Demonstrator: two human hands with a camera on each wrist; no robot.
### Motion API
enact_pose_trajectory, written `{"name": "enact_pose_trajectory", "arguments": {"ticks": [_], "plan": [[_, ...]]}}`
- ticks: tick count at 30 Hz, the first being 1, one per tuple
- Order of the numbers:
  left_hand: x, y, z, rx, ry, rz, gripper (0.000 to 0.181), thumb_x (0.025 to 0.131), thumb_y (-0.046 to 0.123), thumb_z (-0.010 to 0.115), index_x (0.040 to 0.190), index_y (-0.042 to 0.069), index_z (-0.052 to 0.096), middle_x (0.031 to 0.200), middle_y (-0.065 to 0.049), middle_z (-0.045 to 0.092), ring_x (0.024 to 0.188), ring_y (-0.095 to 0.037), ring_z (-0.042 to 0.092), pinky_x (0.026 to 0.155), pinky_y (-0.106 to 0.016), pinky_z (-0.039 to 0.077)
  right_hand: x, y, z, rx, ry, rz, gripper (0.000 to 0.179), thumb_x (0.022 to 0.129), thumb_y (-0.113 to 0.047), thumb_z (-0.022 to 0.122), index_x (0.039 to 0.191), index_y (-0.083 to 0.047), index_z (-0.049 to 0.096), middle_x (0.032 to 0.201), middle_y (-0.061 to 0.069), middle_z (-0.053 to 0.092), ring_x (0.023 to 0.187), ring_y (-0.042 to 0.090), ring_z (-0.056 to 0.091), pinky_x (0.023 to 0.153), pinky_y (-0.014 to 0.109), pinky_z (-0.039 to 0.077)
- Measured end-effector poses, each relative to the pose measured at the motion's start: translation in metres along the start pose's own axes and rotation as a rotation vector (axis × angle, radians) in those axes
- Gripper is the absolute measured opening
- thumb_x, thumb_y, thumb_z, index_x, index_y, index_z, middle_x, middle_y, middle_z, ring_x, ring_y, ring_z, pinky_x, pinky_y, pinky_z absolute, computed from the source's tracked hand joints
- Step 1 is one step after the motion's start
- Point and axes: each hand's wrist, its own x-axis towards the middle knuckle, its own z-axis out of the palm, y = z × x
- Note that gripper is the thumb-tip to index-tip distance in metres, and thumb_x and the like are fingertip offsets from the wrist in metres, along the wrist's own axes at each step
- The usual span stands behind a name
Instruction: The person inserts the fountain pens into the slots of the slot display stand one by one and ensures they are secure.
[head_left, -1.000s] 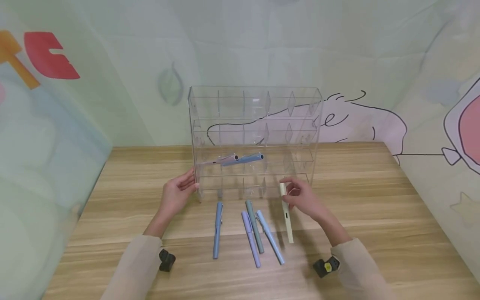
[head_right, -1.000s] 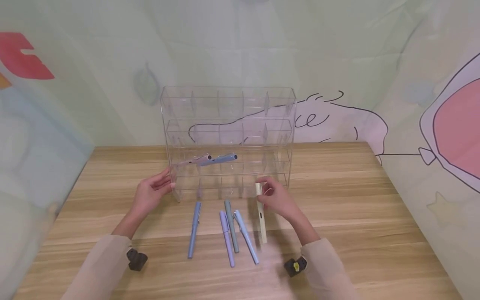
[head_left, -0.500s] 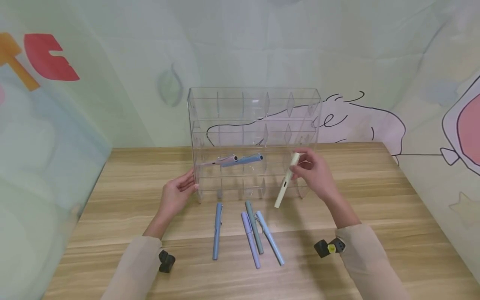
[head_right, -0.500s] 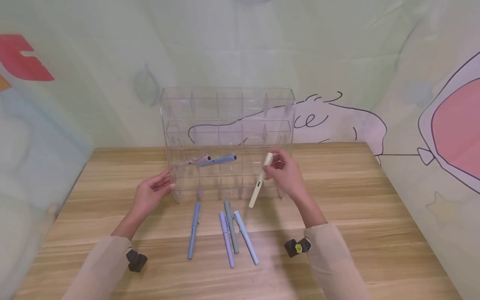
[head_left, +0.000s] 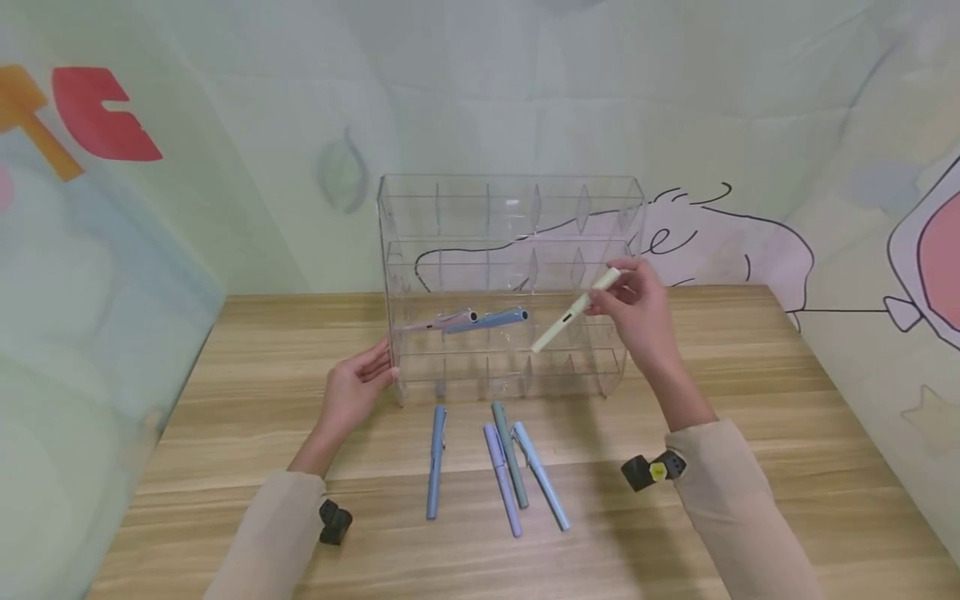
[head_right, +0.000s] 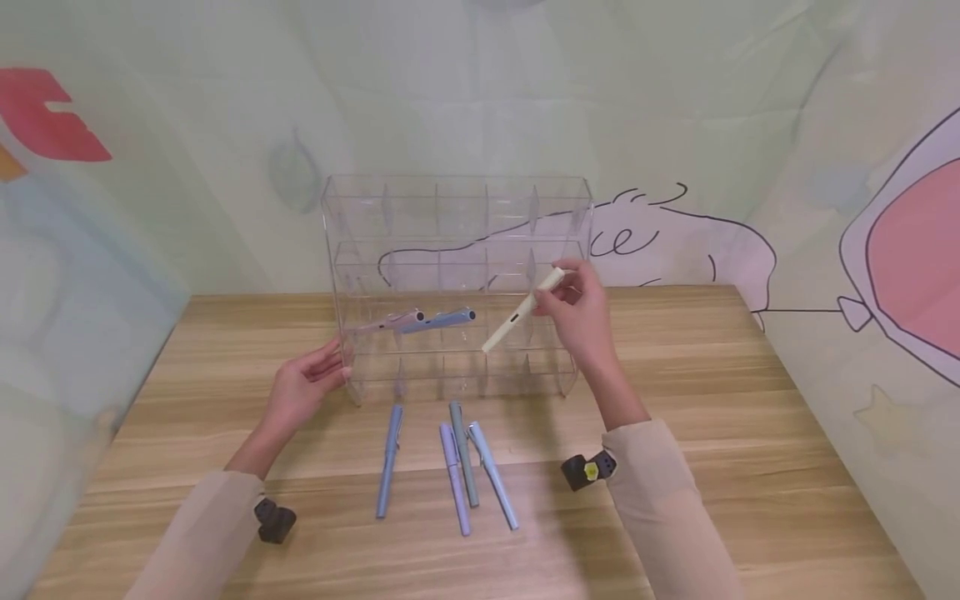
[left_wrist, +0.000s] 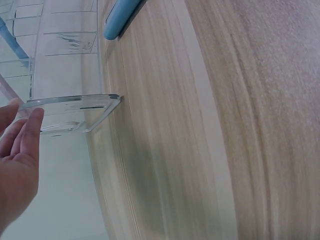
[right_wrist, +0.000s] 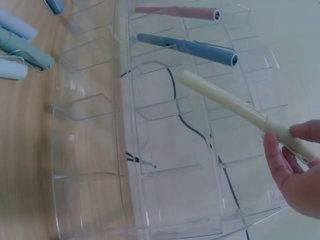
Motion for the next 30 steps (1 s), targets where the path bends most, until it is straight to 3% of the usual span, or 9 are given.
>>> {"name": "enact_pose_trajectory", "arguments": {"ticks": [4,10,18,26,30], "plan": [[0.0,0.0,0.0,0.005,-0.004,0.001,0.048,0.085,-0.001,0.061,0.13,0.001,0.046,0.121,-0.021,0.054,0.108,-0.03,0.056,0.081,-0.018,0.052,0.003,-0.004,0.0,0.012,0.019,-0.005,0.032,0.084,0.01,0.057,0.111,-0.002,0.044,0.091,0.011,0.051,0.072,0.013,0.06,0.07,0.025,0.058],[-0.001,-0.001,0.0,0.017,-0.003,0.007,0.048,0.085,-0.001,0.062,0.13,0.001,0.046,0.122,-0.022,0.054,0.108,-0.03,0.056,0.082,-0.019,0.052,0.007,-0.01,0.003,0.023,0.054,-0.004,0.035,0.084,0.008,0.059,0.114,0.003,0.042,0.093,0.011,0.051,0.076,0.014,0.059,0.074,0.026,0.057],[0.0,-0.001,0.0,0.003,-0.002,0.01,0.047,0.084,-0.002,0.062,0.129,0.0,0.046,0.121,-0.022,0.054,0.108,-0.03,0.056,0.081,-0.018,0.052,0.008,-0.005,0.013,-0.009,0.062,0.014,0.03,0.083,0.009,0.059,0.106,-0.004,0.043,0.094,0.01,0.052,0.079,0.017,0.058,0.075,0.025,0.057],[-0.002,0.0,0.0,0.004,-0.007,0.008,0.048,0.085,-0.002,0.061,0.13,0.0,0.046,0.121,-0.022,0.054,0.108,-0.031,0.056,0.081,-0.018,0.052,0.005,0.009,0.022,-0.128,0.03,0.014,0.033,0.083,0.009,0.06,0.109,0.007,0.04,0.093,0.011,0.053,0.085,0.018,0.056,0.074,0.021,0.056],[-0.001,0.0,0.0,0.003,-0.006,0.0,0.048,0.085,-0.002,0.061,0.13,0.0,0.046,0.122,-0.022,0.054,0.108,-0.03,0.056,0.08,-0.018,0.052,0.001,0.014,0.028,-0.19,0.028,0.028,0.031,0.081,0.008,0.063,0.105,0.006,0.042,0.093,0.011,0.053,0.084,0.018,0.056,0.071,0.019,0.055]]}}
